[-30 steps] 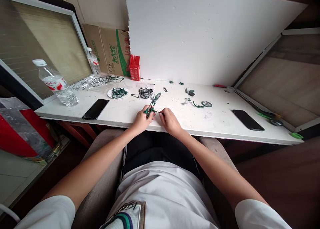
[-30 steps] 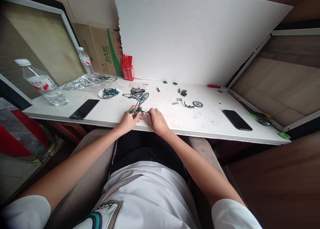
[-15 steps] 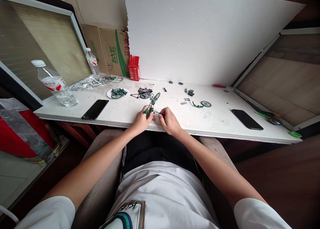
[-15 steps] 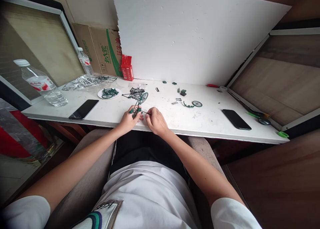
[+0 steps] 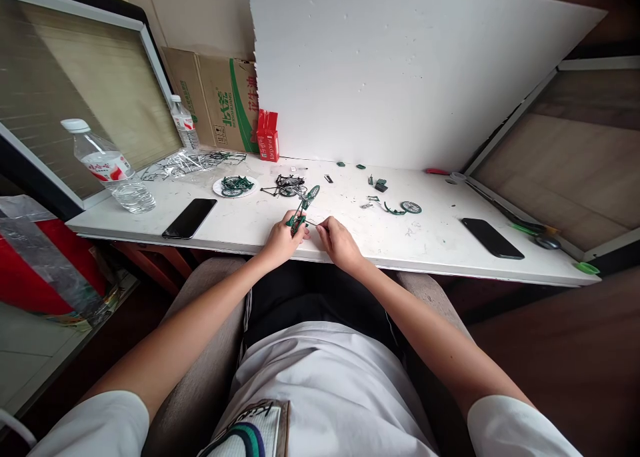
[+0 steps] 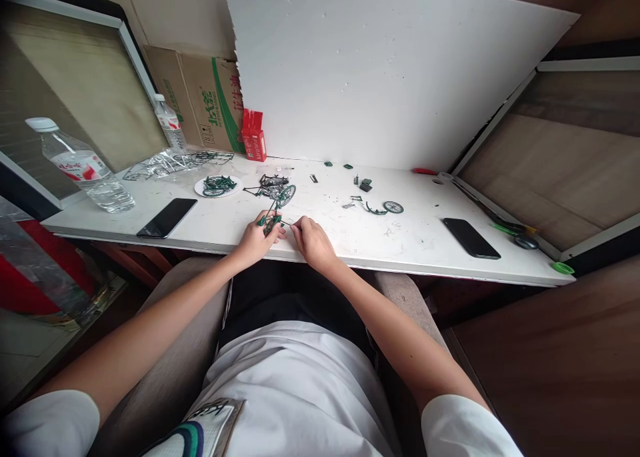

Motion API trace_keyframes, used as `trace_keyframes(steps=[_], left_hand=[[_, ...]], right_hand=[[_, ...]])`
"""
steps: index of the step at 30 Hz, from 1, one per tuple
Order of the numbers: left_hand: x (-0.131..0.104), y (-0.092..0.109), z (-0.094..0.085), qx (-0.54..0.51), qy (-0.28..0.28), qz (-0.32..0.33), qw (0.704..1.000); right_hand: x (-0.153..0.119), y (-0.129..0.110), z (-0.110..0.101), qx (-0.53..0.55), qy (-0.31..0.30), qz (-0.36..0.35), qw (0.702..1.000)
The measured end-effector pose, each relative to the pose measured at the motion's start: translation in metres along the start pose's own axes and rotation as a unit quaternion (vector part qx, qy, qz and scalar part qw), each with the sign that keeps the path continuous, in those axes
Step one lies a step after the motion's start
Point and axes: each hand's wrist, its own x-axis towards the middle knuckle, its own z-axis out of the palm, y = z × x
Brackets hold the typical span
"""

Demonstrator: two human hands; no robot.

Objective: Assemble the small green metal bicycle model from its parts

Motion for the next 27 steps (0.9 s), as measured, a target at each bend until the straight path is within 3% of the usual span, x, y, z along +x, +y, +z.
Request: trace_keyframes(steps=[5, 12, 27], left_hand=[[-0.0006, 0.0002, -0.0005, 0.002, 0.001, -0.001, 1.0], [0.0008, 0.0001, 0.0013, -0.012, 0.012, -0.012, 1.0], [0.0007, 0.0006, 0.0006, -0.015, 0.002, -0.013, 1.0]], right_hand=[[0.0005, 0.0014, 0.0004, -0.007, -0.007, 0.017, 1.0], [-0.0008, -0.0036, -0.0009, 0.005, 0.006, -0.036, 0.999], [-0.0022, 0.0014, 0.0019, -0.019, 0.01, -0.035, 0.999]])
